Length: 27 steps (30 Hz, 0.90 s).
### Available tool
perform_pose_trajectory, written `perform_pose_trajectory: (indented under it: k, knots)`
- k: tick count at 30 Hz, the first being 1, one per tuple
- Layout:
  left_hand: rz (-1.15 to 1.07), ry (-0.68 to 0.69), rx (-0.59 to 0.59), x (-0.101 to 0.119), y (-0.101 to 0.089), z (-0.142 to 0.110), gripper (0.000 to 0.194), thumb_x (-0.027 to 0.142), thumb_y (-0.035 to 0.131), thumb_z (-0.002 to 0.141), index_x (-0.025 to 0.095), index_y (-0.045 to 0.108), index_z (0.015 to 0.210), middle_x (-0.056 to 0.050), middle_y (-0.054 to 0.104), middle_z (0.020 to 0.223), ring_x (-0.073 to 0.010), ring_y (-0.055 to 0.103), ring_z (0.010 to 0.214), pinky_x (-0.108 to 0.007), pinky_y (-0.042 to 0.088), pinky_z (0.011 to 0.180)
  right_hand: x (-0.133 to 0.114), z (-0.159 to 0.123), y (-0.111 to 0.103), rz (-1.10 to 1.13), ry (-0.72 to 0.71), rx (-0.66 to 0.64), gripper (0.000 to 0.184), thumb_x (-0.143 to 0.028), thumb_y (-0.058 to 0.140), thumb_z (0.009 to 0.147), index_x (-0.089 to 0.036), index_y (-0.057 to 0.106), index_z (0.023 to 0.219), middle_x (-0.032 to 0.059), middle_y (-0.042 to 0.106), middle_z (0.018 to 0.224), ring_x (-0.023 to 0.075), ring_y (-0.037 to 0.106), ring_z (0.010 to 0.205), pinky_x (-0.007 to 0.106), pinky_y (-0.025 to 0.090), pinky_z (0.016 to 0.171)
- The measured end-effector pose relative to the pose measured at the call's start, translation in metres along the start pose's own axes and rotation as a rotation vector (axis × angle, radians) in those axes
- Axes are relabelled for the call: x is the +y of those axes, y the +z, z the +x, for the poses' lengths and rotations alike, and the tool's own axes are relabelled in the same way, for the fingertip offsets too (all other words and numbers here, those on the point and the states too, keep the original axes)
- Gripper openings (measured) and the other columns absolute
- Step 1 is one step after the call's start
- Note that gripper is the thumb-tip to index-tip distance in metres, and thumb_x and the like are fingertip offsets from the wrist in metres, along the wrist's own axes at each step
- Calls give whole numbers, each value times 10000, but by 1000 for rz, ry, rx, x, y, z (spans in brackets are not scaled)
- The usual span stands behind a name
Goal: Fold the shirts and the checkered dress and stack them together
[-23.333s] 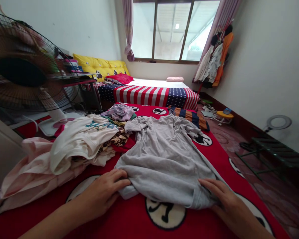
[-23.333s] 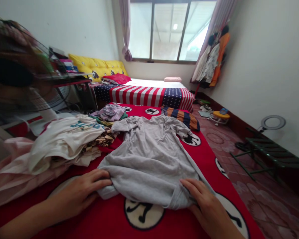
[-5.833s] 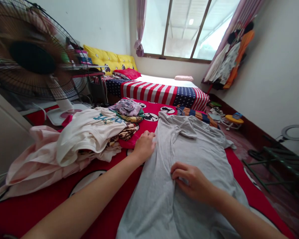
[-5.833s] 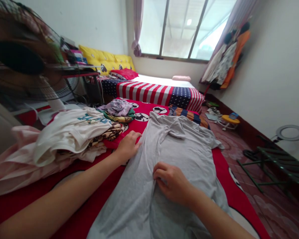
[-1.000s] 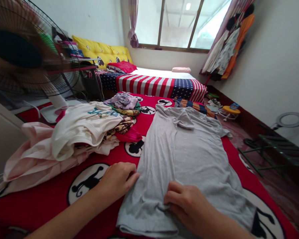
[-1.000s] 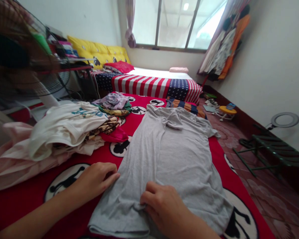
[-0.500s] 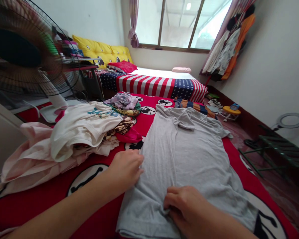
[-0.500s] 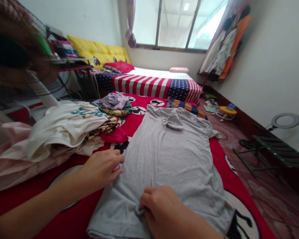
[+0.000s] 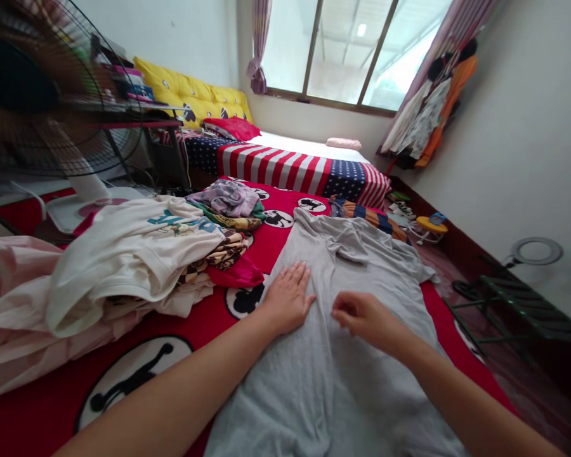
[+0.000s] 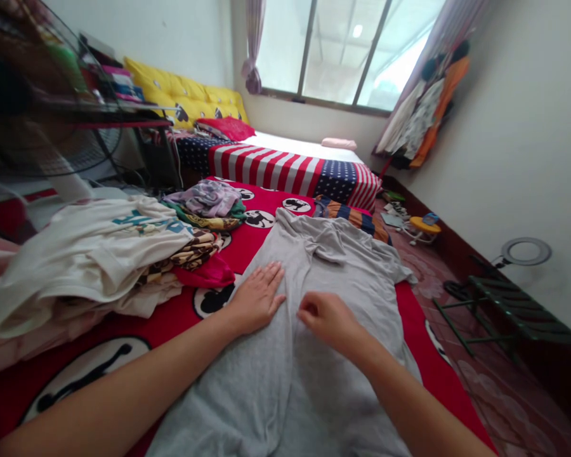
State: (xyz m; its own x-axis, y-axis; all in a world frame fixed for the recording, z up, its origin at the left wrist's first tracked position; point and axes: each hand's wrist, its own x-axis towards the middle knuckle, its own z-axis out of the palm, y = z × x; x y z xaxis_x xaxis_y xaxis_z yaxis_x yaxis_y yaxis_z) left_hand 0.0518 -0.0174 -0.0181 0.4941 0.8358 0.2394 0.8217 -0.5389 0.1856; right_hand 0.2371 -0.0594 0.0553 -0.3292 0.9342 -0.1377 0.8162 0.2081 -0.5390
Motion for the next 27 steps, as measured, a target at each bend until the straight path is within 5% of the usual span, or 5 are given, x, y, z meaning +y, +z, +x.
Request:
perform_pose_trajectory:
  k: [3, 6, 17, 23, 27]
  knots:
    - [7, 7, 17, 1, 0, -1, 598, 419, 304, 963, 57, 339, 1438, -163, 245, 1534, -269, 199, 1423, -427, 168, 1159, 17, 48, -7, -166, 185, 220, 284, -356, 499, 833, -160, 626, 671, 31, 636, 603, 131, 551, 557, 237, 340, 545]
    - [4, 18, 24, 0, 1, -1, 605, 446, 305, 959, 82, 343, 1441, -163, 245, 1535, -267, 198, 1424, -426, 167, 1156, 20, 74, -5, -244, 249, 204, 326, -417, 540, 800, -170, 638, 611, 38, 636, 599, 144, 563, 590, 242, 318, 541]
    - [-133, 79, -34, -4, -6, -4, 1078, 871, 389, 664, 149, 322, 1462, -180, 151, 1555, -308, 72, 1443, -472, 66, 1159, 30, 65, -10, -366, 332, 213, 182, -319, 552, 742, -198, 666, 667, 47, 674, 684, 190, 616, 688, 256, 306, 522]
    - [-167, 83, -31, -4, -7, -5, 1140, 893, 407, 615, 145, 302, 1469, -176, 147, 1558, -306, 49, 1446, -476, 35, 1160, 4, 81, -1, -514, -20, 488, 318, -368, 503, 854, -206, 625, 1099, 88, 672, 1096, 234, 616, 986, 314, 433, 802]
    - [-178, 46, -33, -3, -9, -6, 1143, 896, 426, 596, 193, 266, 1483, -153, 133, 1565, -343, -9, 1440, -568, -26, 1129, 35, 96, 13, -586, -112, 371, 588, -477, 392, 925, -149, 387, 1414, 130, 393, 1474, 260, 336, 1359, 462, 238, 1092]
